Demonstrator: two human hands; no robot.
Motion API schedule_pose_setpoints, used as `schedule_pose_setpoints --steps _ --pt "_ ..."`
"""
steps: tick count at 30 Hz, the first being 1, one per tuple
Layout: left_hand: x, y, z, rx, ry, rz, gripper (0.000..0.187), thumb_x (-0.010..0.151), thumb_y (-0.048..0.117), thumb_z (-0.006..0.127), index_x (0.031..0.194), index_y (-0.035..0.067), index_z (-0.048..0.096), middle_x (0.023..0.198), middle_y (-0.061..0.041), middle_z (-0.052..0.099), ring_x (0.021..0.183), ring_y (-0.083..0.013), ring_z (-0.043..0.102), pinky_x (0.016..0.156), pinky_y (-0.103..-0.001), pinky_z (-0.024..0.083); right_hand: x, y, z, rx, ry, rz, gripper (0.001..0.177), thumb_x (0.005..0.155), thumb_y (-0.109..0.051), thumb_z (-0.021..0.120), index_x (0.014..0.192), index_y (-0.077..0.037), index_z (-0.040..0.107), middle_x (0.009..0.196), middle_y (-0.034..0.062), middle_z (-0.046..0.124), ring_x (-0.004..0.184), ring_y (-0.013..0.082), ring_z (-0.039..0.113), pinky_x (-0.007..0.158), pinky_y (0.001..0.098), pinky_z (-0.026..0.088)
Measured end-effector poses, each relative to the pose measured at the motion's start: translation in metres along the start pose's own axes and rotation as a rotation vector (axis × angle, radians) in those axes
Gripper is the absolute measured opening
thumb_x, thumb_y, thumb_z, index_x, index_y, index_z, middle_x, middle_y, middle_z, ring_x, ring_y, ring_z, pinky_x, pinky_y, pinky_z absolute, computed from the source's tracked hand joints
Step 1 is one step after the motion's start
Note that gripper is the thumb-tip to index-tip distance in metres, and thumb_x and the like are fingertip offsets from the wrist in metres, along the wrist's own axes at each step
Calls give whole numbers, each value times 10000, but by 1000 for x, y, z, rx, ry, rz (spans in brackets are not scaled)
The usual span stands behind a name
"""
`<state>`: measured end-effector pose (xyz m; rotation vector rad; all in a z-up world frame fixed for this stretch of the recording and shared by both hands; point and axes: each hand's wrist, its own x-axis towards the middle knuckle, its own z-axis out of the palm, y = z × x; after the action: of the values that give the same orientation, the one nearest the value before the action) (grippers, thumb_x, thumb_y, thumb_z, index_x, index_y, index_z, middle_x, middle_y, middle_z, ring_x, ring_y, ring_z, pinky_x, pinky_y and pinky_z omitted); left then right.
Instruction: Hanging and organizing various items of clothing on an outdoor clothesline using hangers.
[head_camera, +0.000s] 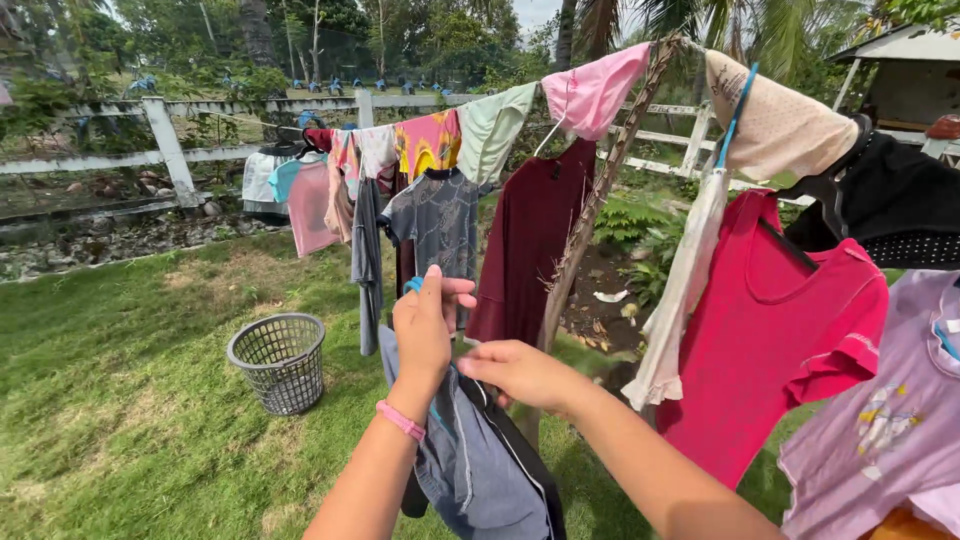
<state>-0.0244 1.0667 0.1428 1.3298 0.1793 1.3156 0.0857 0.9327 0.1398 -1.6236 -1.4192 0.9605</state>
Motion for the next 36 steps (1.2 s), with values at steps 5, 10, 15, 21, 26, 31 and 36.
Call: schedule_pose_setpoints --steps 5,10,15,21,26,31,36 --pt "18 16 -28 53 -142 -37 563 1071 415 417 1062 -26 767 894 -73 772 651 -75 527 645 -260 431 35 12 31 195 50 75 241 983 -351 636 1008 -128 722 859 -58 620 775 59 545 670 295 451" --pt "52 0 -63 123 -314 -54 582 1067 451 402 1218 -11 722 1123 -87 782 946 -101 647 963 -293 490 81 35 30 556 179 -97 268 938 -247 630 1065 -39 742 1048 5 770 966 81 700 862 251 544" --pt "73 -17 -88 159 -279 -82 552 1039 452 422 1196 12 716 1081 -31 767 893 -62 613 856 -244 447 165 80 -53 920 253 -184 356 1026 -326 585 1101 -2 711 958 78 756 836 179 697 822 328 545" --pt "122 -59 -93 0 -228 -212 567 1063 424 509 683 22 626 523 72 382 445 -58 298 444 -266 233 164 7 -142 1123 343 -521 353 1019 -418 630 972 -70 667 868 98 718 757 259 714 747 396 592" --pt "170 -81 -77 4 -311 -195 584 1037 430 499 609 47 600 490 62 385 417 -72 314 428 -281 240 188 -29 -186 717 1051 -230 436 926 -439 649 1017 -14 689 872 79 693 718 239 656 669 398 527" --pt "195 -73 -70 123 -328 -69 680 1054 488 406 560 56 584 480 51 402 432 -70 344 441 -278 253 269 -24 -297 513 1241 -283 509 900 -429 649 1064 49 706 934 67 728 851 201 672 801 361 526" --pt "214 -75 -72 46 -344 -69 699 1068 493 364 570 44 564 490 52 357 450 -72 290 454 -287 214 298 10 -411 505 1280 -102 505 945 -358 596 1253 42 569 1322 175 554 1161 311 582 980 442 447"
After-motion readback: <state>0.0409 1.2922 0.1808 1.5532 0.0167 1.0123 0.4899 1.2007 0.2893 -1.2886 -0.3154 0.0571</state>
